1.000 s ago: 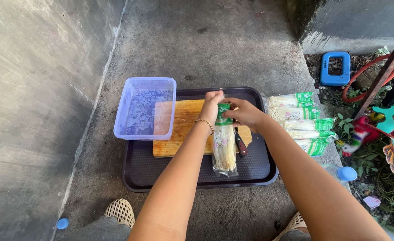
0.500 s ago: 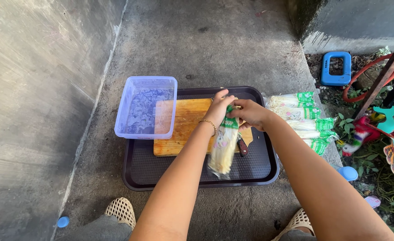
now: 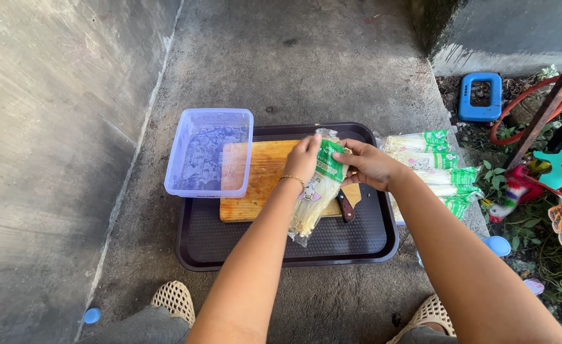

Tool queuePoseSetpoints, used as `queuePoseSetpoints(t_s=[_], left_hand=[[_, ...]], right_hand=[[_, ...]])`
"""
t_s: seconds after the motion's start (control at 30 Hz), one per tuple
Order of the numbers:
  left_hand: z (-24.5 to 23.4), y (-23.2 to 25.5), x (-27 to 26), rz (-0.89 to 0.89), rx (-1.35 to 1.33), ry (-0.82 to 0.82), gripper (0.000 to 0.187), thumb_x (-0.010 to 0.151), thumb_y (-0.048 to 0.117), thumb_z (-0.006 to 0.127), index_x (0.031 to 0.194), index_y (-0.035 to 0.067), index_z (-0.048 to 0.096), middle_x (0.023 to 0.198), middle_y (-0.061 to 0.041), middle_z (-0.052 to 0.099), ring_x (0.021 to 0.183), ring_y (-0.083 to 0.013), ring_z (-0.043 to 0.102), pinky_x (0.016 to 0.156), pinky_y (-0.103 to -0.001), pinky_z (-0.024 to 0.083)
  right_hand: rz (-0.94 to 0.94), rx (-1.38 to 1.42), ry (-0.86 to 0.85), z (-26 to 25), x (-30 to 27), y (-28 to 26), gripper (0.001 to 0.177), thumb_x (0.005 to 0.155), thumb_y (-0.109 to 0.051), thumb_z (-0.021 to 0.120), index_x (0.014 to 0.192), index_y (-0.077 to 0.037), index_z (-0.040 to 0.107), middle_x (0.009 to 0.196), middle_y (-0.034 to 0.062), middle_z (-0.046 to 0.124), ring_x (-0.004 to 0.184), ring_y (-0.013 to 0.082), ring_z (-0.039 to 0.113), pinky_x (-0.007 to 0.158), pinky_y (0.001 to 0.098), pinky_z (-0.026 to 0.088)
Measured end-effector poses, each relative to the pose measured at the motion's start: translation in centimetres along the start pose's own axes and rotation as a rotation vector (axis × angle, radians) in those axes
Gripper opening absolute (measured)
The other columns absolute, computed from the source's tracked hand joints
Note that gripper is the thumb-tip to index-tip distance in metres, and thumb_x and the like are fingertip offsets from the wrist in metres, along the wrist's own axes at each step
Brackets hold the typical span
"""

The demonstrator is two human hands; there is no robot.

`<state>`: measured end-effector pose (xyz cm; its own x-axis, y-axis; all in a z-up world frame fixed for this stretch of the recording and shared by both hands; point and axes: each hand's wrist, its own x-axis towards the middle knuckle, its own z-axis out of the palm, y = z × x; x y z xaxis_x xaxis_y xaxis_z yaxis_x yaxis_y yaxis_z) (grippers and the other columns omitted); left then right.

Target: Cutting enoki mushrooms on a cutting board and organizing them.

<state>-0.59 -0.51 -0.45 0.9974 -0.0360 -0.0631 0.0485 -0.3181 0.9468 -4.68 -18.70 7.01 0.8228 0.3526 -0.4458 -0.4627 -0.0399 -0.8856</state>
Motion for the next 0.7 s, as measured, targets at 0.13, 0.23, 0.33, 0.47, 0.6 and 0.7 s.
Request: queuePoseSetpoints(t_s=[0.13, 0.23, 0.33, 0.47, 0.6, 0.7], left_hand=[[-1.4, 3.3, -1.8, -0.095, 0.096, -0.283, 0.076, 0.091, 0.075, 0.039, 0.131, 0.014, 0.063, 0.122, -0.016, 0.070, 0.116, -0.0303, 0.066, 0.097, -0.042, 0.050], [-1.3, 3.7, -1.7, -0.114, 0.230, -0.319, 0.085, 0.085, 0.080, 0.036, 0.126, 0.012, 0.067, 0.116, -0.018, 0.075, 0.111, -0.0322, 0.072, 0.096, -0.043, 0.053], [-1.0, 2.6, -0.7, -0.149, 0.375, -0.340, 0.086, 0.089, 0.079, 0.034, 0.122, 0.009, 0.072, 0.112, -0.020, 0.077, 0.109, -0.0352, 0.074, 0.098, -0.044, 0.055], [-0.6, 0.3, 1.0, -0.196, 0.453, -0.397, 0.093, 0.093, 0.081, 0.025, 0.122, 0.005, 0.071, 0.117, -0.021, 0.073, 0.116, -0.0350, 0.069, 0.101, -0.047, 0.051], [-2.4, 2.4, -0.7, -0.185, 0.270, -0.526, 0.093, 0.085, 0.083, 0.029, 0.126, 0.011, 0.071, 0.123, -0.014, 0.071, 0.115, -0.0277, 0.067, 0.101, -0.043, 0.050], [-4.1, 3.8, -1.2, -0.335, 0.167, -0.580, 0.085, 0.086, 0.078, 0.042, 0.123, 0.009, 0.074, 0.117, -0.015, 0.078, 0.103, -0.0235, 0.076, 0.095, -0.040, 0.056]], right_hand=[[-0.025, 0.060, 0.007, -0.7, -0.3, 0.4, 0.034, 0.094, -0.031, 0.063, 0.123, -0.015, 0.059, 0.097, -0.0004, 0.066, 0.084, 0.0110, 0.067, 0.084, 0.0378, 0.063], [-0.083, 0.136, -0.011, -2.1, 0.2, 1.8, 0.032, 0.100, -0.032, 0.064, 0.123, -0.010, 0.058, 0.090, -0.0008, 0.060, 0.076, 0.0079, 0.058, 0.083, 0.0404, 0.063], [-0.116, 0.228, -0.014, -2.5, 0.0, 2.0, 0.031, 0.098, -0.030, 0.063, 0.122, -0.010, 0.058, 0.088, -0.0017, 0.060, 0.073, 0.0069, 0.058, 0.085, 0.0406, 0.064], [-0.132, 0.255, 0.026, -2.8, -0.1, 2.0, 0.029, 0.099, -0.032, 0.061, 0.116, -0.009, 0.059, 0.086, -0.0009, 0.061, 0.071, 0.0074, 0.058, 0.085, 0.0408, 0.064], [-0.181, 0.311, 0.111, -4.1, 0.8, 3.0, 0.028, 0.103, -0.034, 0.059, 0.116, -0.008, 0.059, 0.088, -0.0014, 0.060, 0.071, 0.0059, 0.055, 0.087, 0.0363, 0.063], [-0.215, 0.333, 0.170, -4.8, 0.0, 2.9, 0.030, 0.106, -0.035, 0.055, 0.118, -0.009, 0.062, 0.086, -0.0020, 0.057, 0.070, 0.0053, 0.054, 0.085, 0.0338, 0.062]])
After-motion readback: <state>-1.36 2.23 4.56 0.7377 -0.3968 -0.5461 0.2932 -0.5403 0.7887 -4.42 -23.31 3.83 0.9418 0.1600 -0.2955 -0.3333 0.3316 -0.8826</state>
